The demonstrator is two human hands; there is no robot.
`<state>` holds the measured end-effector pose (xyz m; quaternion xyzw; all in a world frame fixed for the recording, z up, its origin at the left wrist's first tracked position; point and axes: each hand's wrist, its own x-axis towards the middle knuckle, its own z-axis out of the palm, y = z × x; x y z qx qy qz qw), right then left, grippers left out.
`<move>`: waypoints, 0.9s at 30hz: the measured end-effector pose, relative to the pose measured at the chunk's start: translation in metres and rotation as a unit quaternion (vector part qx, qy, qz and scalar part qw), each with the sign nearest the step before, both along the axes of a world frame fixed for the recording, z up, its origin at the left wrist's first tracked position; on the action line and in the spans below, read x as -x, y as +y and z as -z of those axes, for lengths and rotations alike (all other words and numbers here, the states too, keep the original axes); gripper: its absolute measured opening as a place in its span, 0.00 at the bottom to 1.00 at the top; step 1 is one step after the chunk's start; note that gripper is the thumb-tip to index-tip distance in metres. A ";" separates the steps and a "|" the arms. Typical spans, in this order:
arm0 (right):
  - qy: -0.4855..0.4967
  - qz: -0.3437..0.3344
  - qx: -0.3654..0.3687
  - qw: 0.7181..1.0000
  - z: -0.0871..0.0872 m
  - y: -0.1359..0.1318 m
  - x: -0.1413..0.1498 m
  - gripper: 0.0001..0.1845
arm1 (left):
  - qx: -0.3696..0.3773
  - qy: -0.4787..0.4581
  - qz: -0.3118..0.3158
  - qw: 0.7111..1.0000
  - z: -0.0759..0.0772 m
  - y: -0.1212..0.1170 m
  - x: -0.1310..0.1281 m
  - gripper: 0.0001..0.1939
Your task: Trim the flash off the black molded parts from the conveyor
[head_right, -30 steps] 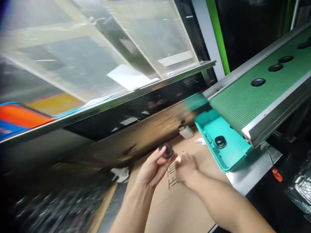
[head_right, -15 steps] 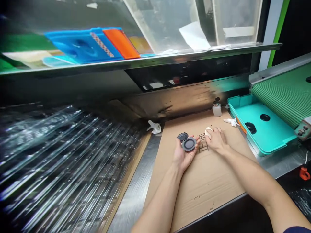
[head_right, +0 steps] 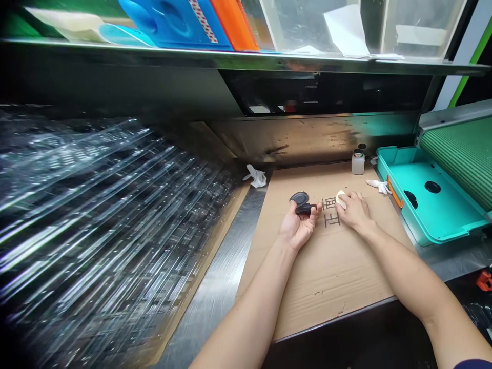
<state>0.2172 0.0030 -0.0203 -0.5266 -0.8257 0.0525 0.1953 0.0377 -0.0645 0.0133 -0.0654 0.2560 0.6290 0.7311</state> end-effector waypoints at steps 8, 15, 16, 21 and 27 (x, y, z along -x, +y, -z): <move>-0.021 0.137 -0.089 0.986 -0.010 0.035 -0.033 0.24 | -0.004 0.046 0.022 0.999 0.004 0.000 -0.002 0.33; -0.012 0.139 0.013 0.990 -0.020 0.042 -0.040 0.20 | -0.007 0.134 0.063 0.989 0.009 -0.001 -0.009 0.35; 0.009 0.088 0.013 0.996 -0.025 0.035 -0.034 0.19 | -0.008 0.159 0.071 0.985 0.010 -0.001 -0.011 0.35; 0.074 -0.139 0.038 0.987 -0.038 -0.008 0.000 0.14 | -0.073 0.316 0.087 0.942 0.021 -0.002 -0.024 0.36; 0.011 -0.184 0.015 0.983 -0.033 -0.026 0.013 0.13 | -0.084 0.524 0.083 0.843 0.030 -0.006 -0.029 0.40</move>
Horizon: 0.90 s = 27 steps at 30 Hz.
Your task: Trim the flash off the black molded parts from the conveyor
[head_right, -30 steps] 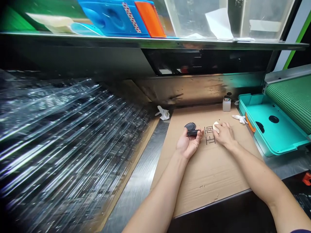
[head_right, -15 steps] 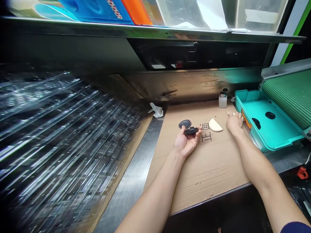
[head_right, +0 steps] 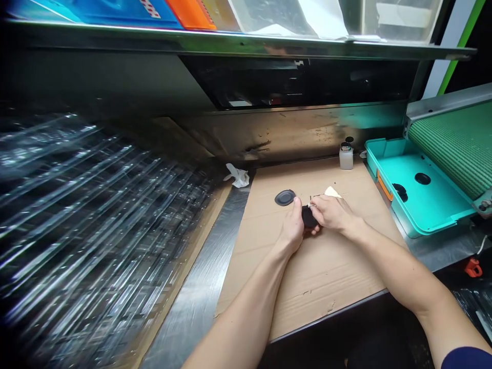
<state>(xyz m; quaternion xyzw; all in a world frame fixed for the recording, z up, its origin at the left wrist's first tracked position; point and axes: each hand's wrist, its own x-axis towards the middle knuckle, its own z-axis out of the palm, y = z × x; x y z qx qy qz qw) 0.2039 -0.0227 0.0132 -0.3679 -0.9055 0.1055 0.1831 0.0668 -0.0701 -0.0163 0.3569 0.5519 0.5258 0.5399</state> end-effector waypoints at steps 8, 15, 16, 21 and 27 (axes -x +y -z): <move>-0.055 0.026 0.035 0.998 -0.013 0.000 -0.009 0.12 | -0.002 0.100 0.068 0.993 -0.003 -0.005 0.004 0.44; 0.015 -0.019 0.044 0.999 -0.011 0.003 -0.009 0.13 | -0.012 0.057 0.078 0.995 -0.002 -0.004 0.003 0.43; 0.023 -0.020 0.045 0.999 -0.009 0.004 -0.009 0.12 | -0.014 0.047 0.077 0.996 0.000 -0.004 0.004 0.43; 0.014 -0.013 0.050 0.999 -0.005 0.006 -0.008 0.11 | -0.009 0.024 0.084 0.996 0.004 -0.002 0.007 0.44; 0.009 -0.019 0.024 0.999 -0.004 0.007 -0.008 0.11 | 0.004 0.059 0.085 0.995 -0.003 -0.004 0.003 0.43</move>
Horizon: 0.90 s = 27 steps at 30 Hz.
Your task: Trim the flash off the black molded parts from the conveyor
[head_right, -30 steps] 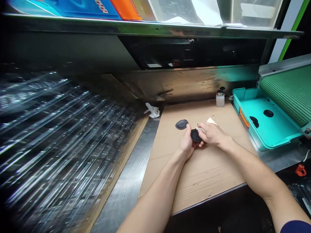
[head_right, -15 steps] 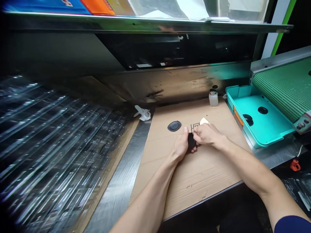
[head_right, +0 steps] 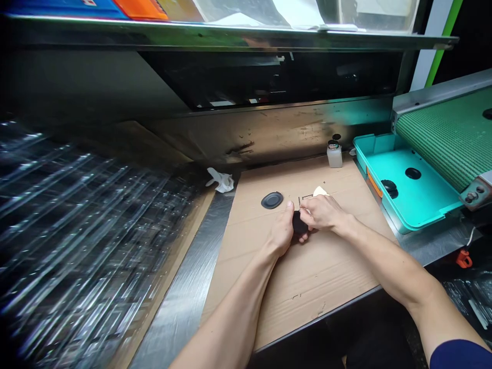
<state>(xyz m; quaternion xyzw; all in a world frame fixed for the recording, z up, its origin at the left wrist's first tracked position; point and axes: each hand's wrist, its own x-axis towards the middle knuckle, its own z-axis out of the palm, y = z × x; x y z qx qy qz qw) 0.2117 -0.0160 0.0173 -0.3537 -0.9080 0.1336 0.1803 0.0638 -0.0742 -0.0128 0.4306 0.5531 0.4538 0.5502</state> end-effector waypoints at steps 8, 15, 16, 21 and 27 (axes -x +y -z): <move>-0.007 -0.001 0.019 1.000 -0.005 -0.002 0.000 0.12 | -0.001 0.017 -0.006 1.000 -0.003 -0.003 -0.002 0.43; -0.003 0.005 0.062 0.998 -0.011 -0.006 0.000 0.12 | 0.004 0.030 0.006 1.000 0.002 -0.002 -0.002 0.43; -0.020 0.009 0.060 0.998 -0.013 -0.005 -0.001 0.13 | 0.006 0.012 0.006 1.000 0.003 -0.001 0.000 0.42; -0.109 0.141 0.036 0.983 -0.022 0.008 -0.020 0.18 | 0.047 -0.218 -0.046 0.974 -0.003 0.006 0.015 0.37; -0.073 0.265 -0.112 0.955 -0.001 0.011 -0.015 0.27 | 0.126 -0.393 -0.086 0.907 -0.013 0.011 0.029 0.34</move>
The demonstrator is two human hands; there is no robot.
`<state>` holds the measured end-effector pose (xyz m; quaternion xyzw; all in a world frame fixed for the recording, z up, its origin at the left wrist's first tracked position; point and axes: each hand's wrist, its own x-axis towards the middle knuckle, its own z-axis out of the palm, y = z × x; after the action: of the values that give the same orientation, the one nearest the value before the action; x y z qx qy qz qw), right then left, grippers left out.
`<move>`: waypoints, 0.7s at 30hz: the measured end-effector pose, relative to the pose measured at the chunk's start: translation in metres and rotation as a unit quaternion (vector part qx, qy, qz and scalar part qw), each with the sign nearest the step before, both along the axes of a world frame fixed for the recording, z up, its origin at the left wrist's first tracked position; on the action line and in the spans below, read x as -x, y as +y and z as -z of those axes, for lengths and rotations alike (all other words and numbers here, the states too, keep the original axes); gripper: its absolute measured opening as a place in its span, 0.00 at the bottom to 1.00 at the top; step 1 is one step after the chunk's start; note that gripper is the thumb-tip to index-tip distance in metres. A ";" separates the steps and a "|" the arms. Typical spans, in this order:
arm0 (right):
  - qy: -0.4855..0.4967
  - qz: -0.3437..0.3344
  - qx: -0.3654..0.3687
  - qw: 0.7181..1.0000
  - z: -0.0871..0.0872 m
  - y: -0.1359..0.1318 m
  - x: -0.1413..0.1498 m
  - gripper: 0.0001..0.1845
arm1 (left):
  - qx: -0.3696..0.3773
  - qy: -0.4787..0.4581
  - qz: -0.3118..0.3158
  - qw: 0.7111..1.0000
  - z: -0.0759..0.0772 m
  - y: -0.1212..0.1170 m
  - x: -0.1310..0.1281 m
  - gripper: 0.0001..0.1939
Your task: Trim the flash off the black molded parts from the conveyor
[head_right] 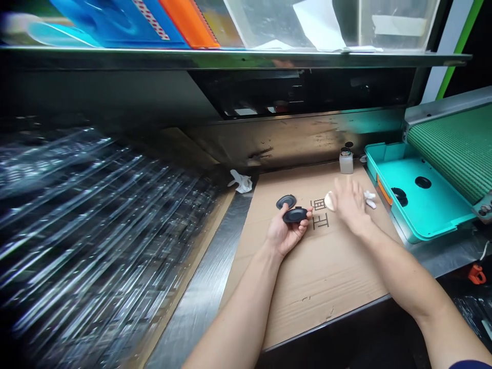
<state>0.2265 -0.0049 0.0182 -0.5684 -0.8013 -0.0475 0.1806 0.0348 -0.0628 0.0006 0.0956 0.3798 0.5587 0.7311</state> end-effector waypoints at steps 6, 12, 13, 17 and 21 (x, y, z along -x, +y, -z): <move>0.018 -0.084 0.113 0.990 0.021 -0.002 0.023 0.19 | -0.069 0.027 -0.061 0.995 0.008 0.004 -0.003 0.28; 0.105 -0.176 0.074 0.976 0.023 -0.037 0.051 0.21 | -0.101 -0.021 -0.091 0.990 0.014 0.007 -0.015 0.16; 0.095 -0.195 0.065 0.974 0.024 -0.045 0.057 0.22 | -0.104 -0.031 -0.086 0.990 0.014 0.006 -0.017 0.19; 0.077 -0.154 0.069 0.983 0.020 -0.056 0.067 0.22 | -0.114 -0.030 -0.112 0.987 0.015 0.002 -0.019 0.21; 0.051 -0.174 0.072 0.981 0.014 -0.049 0.063 0.24 | -0.097 -0.028 -0.093 0.991 0.018 0.005 -0.021 0.22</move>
<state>0.1637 -0.0542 0.0046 -0.4339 -0.8787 0.0711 0.1857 0.0556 -0.0582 -0.0178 0.1152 0.3104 0.6609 0.6735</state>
